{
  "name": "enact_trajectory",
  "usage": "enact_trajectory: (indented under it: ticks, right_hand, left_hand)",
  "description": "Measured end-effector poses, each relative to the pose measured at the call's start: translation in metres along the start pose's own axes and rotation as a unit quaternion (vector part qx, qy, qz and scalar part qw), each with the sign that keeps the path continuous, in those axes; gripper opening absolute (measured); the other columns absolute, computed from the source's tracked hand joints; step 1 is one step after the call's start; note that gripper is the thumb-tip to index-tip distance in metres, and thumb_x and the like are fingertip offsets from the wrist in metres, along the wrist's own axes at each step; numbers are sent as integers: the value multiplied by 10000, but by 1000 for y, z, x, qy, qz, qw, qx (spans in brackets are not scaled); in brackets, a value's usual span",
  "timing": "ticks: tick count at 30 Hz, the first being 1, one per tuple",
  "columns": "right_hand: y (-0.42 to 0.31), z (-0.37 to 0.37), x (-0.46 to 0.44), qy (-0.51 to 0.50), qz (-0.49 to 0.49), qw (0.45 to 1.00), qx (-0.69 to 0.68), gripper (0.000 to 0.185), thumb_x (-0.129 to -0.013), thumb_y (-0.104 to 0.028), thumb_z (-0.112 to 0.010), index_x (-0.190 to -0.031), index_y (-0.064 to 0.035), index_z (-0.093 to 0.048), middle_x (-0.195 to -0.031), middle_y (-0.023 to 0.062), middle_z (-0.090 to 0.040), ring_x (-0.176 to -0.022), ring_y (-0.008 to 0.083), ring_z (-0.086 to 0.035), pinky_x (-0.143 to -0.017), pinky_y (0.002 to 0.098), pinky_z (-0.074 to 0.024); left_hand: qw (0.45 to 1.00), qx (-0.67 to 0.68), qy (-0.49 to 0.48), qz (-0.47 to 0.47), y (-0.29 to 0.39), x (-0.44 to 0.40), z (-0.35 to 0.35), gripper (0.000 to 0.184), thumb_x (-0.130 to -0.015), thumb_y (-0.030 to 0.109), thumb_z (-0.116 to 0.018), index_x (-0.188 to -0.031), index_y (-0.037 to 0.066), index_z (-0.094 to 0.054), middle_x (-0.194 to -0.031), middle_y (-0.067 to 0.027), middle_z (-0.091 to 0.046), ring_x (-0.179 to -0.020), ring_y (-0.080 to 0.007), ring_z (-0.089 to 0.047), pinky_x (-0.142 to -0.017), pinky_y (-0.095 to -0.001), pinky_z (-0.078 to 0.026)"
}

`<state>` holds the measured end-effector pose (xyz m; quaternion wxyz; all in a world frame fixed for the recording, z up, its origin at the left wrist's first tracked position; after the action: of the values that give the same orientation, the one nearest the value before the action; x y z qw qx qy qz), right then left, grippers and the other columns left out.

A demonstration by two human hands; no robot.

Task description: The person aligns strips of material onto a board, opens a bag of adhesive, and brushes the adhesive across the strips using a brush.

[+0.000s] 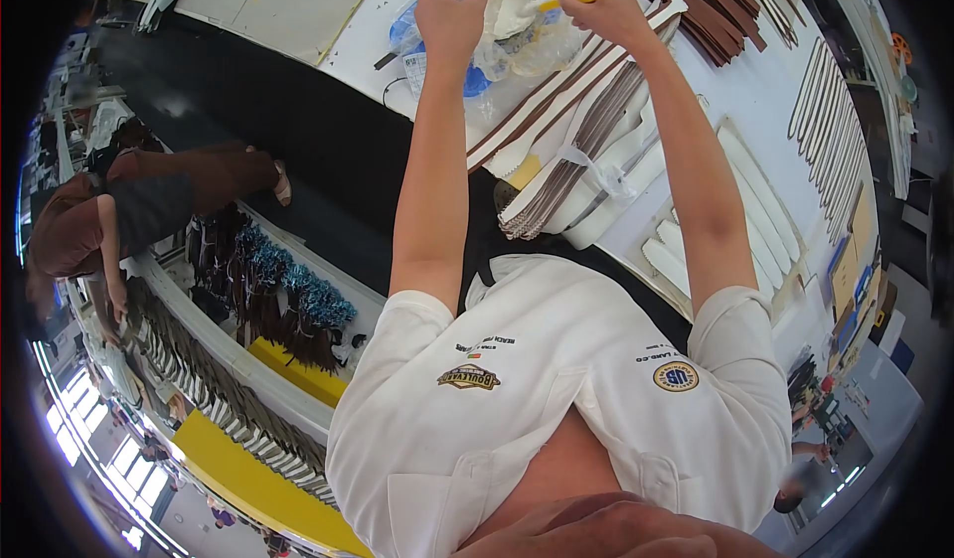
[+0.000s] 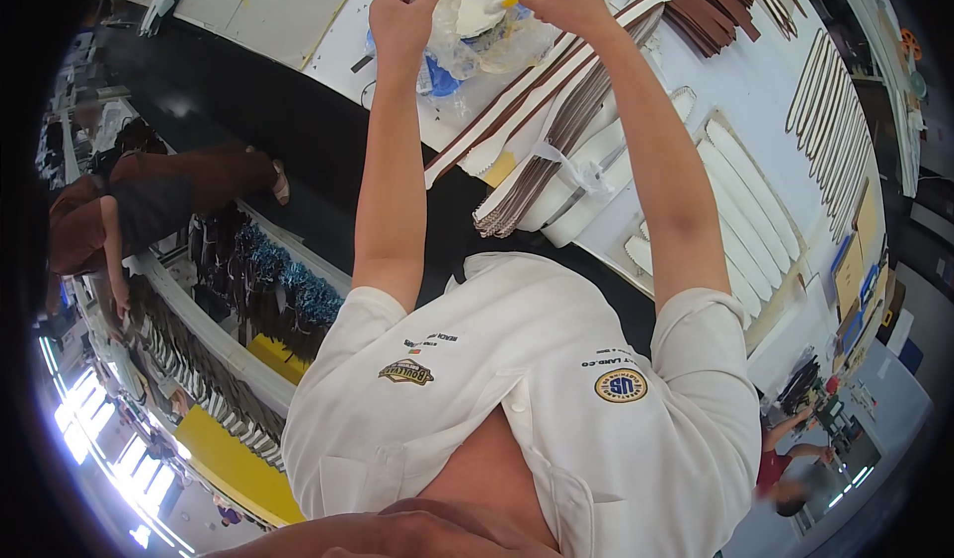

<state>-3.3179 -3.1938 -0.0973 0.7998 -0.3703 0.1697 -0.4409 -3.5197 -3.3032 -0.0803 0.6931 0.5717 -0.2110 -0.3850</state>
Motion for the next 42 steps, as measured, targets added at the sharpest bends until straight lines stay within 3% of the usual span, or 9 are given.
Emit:
enact_trajectory:
  ticks: [7, 10, 19, 26, 29, 30, 33, 36, 42]
  right_hand:
    - [13, -34, -9, 100, -161, 928, -320, 312, -885, -237, -628, -1010, 43, -683, -797, 149, -703, -616, 179, -683, -603, 267, -578]
    - [23, -27, -7, 99, -156, 945, -270, 290, -868, -165, -568, -1008, 73, -658, -749, 159, -707, -583, 190, -697, -550, 275, -593]
    - [13, -23, -1, 81, -160, 955, -237, 330, -894, -211, -591, -1083, 52, -657, -780, 173, -701, -600, 193, -688, -584, 275, -590]
    - [5, -6, 9, 80, -77, 966, -232, 292, -912, -209, -577, -1103, -13, -678, -787, 117, -718, -629, 148, -699, -593, 270, -587]
    - [6, -24, 7, 19, 60, 994, -87, 265, -907, -219, -620, -1131, -96, -689, -810, 94, -722, -670, 164, -699, -639, 289, -572]
    - [3, -26, 9, 7, 116, 992, 52, 260, -894, -187, -648, -1149, -165, -691, -872, 86, -714, -773, 218, -687, -729, 331, -547]
    - [0, -28, 25, -78, 225, 952, 191, 294, -900, -130, -639, -1190, -160, -673, -957, 109, -673, -859, 250, -648, -804, 337, -515]
    - [-4, -16, 34, -107, 167, 959, 205, 289, -894, -107, -638, -1175, -158, -680, -997, 110, -660, -912, 277, -623, -844, 358, -499]
    - [-3, -33, 29, -62, 199, 961, 179, 286, -870, -96, -648, -1144, -165, -696, -970, 115, -701, -904, 294, -656, -825, 395, -517]
  left_hand:
    - [998, 55, -5, -10, -2, 7, -11, 250, -797, 82, -676, -1035, 7, -662, -985, -74, -687, -885, -142, -630, -817, -270, -492]
    - [998, 60, 5, -13, -6, 8, -12, 230, -782, 90, -669, -1003, 30, -673, -955, -68, -693, -872, -159, -629, -816, -296, -495]
    - [998, 61, 12, 0, 1, 14, -1, 219, -798, 85, -662, -1008, 22, -669, -938, -64, -694, -816, -147, -626, -783, -289, -501]
    - [998, 65, 14, -2, -2, 18, -3, 209, -807, 74, -659, -1009, 21, -667, -950, -69, -693, -834, -149, -630, -794, -293, -502]
    - [998, 65, 5, 2, 0, 20, -8, 204, -809, 65, -655, -1007, 20, -667, -961, -73, -692, -857, -154, -633, -811, -294, -499]
    - [998, 67, 3, 4, 1, 20, -9, 202, -809, 61, -654, -1006, 19, -667, -965, -74, -692, -865, -156, -634, -817, -294, -499]
    - [998, 61, 3, -15, -1, 21, -12, 198, -808, 56, -653, -1002, 18, -668, -967, -76, -691, -868, -158, -633, -821, -295, -497]
    - [998, 59, -1, 2, -3, 24, -13, 197, -805, 53, -654, -998, 18, -669, -970, -77, -691, -871, -159, -634, -824, -297, -497]
    - [998, 55, -18, 10, -1, 32, -19, 202, -805, 53, -661, -1005, 20, -669, -975, -73, -686, -869, -155, -625, -820, -289, -495]
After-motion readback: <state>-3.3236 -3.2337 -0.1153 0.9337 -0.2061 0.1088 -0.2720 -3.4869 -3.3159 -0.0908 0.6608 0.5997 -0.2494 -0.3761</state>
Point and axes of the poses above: each hand's wrist, its own x-axis away from the middle knuckle, its own z-axis out of the back of the hand, y = z × x, the point moved 6 cm from there along -x, towards the middle knuckle
